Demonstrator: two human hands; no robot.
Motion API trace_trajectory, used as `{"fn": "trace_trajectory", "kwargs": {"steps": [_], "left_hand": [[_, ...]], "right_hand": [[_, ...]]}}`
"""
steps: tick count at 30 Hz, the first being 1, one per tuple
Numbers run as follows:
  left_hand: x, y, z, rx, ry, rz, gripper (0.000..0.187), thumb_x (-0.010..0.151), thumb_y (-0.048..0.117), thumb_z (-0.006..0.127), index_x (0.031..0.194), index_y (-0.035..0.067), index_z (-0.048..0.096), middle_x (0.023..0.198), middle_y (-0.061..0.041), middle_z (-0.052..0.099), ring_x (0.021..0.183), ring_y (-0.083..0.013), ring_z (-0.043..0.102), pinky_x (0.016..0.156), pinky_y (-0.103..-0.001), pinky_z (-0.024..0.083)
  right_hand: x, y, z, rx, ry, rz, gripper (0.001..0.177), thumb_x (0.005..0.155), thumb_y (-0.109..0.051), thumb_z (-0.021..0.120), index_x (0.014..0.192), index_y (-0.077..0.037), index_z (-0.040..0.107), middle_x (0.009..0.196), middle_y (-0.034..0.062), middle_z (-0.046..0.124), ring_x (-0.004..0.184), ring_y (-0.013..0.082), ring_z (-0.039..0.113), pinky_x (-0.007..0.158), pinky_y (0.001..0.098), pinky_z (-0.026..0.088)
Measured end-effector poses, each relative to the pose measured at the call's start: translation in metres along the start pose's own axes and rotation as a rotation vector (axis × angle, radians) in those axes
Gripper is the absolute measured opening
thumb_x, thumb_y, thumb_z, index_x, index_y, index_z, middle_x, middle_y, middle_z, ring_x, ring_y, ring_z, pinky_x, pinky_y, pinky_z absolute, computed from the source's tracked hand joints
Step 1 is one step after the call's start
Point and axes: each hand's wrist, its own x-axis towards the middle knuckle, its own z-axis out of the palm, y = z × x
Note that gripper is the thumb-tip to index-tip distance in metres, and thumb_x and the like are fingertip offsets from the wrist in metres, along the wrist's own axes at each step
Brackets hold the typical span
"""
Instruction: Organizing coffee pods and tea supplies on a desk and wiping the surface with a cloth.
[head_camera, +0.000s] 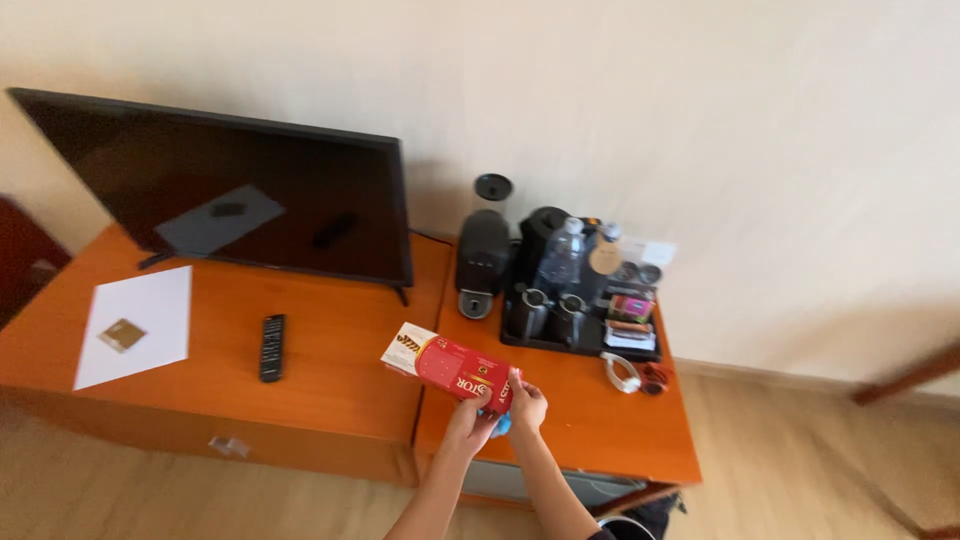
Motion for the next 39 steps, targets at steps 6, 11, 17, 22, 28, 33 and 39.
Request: {"fn": "trace_trajectory", "kwargs": {"steps": [6,11,17,22,28,33,39], "left_hand": [[0.005,-0.082,0.019,0.053,-0.084,-0.068,0.038,0.090,0.005,0.067,0.127,0.011,0.059,0.122,-0.008,0.068,0.111,-0.0257,0.065,0.103,-0.045,0.052],[0.014,-0.149,0.030,0.094,-0.092,-0.172,0.031,0.094,0.010,0.070,0.125,0.007,0.062,0.115,-0.007,0.070,0.104,-0.0222,0.065,0.096,-0.040,0.053],[-0.003,-0.205,0.051,0.200,-0.103,-0.226,0.031,0.093,0.009,0.066,0.124,0.009,0.064,0.115,-0.007,0.072,0.103,-0.0207,0.069,0.092,-0.035,0.055],[0.005,-0.245,0.057,0.266,-0.046,-0.267,0.032,0.094,0.006,0.065,0.125,0.008,0.062,0.114,-0.009,0.072,0.105,-0.0215,0.069,0.092,-0.036,0.058],[0.027,-0.310,0.041,0.380,-0.009,-0.432,0.035,0.092,0.023,0.074,0.124,0.013,0.065,0.110,-0.003,0.073,0.098,-0.0174,0.068,0.083,-0.033,0.054],[0.025,-0.341,0.042,0.601,-0.082,-0.405,0.052,0.083,0.035,0.089,0.123,0.022,0.058,0.101,0.001,0.060,0.087,-0.0133,0.055,0.076,-0.033,0.043],[0.019,-0.286,0.043,0.728,0.350,-0.258,0.096,0.077,0.048,0.087,0.151,0.008,0.041,0.142,-0.011,0.054,0.100,-0.0246,0.060,0.090,-0.044,0.052]], "right_hand": [[0.024,-0.020,-0.076,-0.072,0.100,-0.022,0.042,0.086,-0.042,0.082,0.089,-0.001,0.072,0.082,0.0065,0.073,0.072,0.0141,0.064,0.067,0.0312,0.053],[0.037,-0.031,-0.126,-0.198,0.311,-0.173,0.044,0.086,-0.043,0.084,0.090,-0.001,0.070,0.078,0.0075,0.069,0.069,0.0158,0.060,0.066,0.0338,0.054],[0.000,-0.074,-0.175,-0.318,0.431,-0.227,0.042,0.090,-0.044,0.078,0.091,-0.002,0.077,0.078,0.0100,0.075,0.070,0.0197,0.068,0.071,0.0369,0.056],[0.011,-0.072,-0.218,-0.451,0.478,-0.382,0.043,0.090,-0.044,0.079,0.091,-0.001,0.080,0.085,0.0145,0.076,0.076,0.0236,0.072,0.074,0.0388,0.056],[0.049,-0.061,-0.269,-0.320,0.355,-0.225,0.041,0.085,-0.040,0.082,0.098,-0.001,0.073,0.086,0.0159,0.079,0.074,0.0238,0.075,0.071,0.0400,0.056],[0.077,-0.074,-0.309,-0.431,0.409,-0.217,0.038,0.088,-0.037,0.079,0.099,-0.002,0.073,0.086,0.0169,0.079,0.076,0.0231,0.075,0.071,0.0384,0.058],[0.151,-0.082,-0.368,-0.531,0.400,-0.327,0.036,0.090,-0.035,0.078,0.099,0.000,0.075,0.086,0.0172,0.079,0.076,0.0214,0.075,0.069,0.0383,0.059]]}}
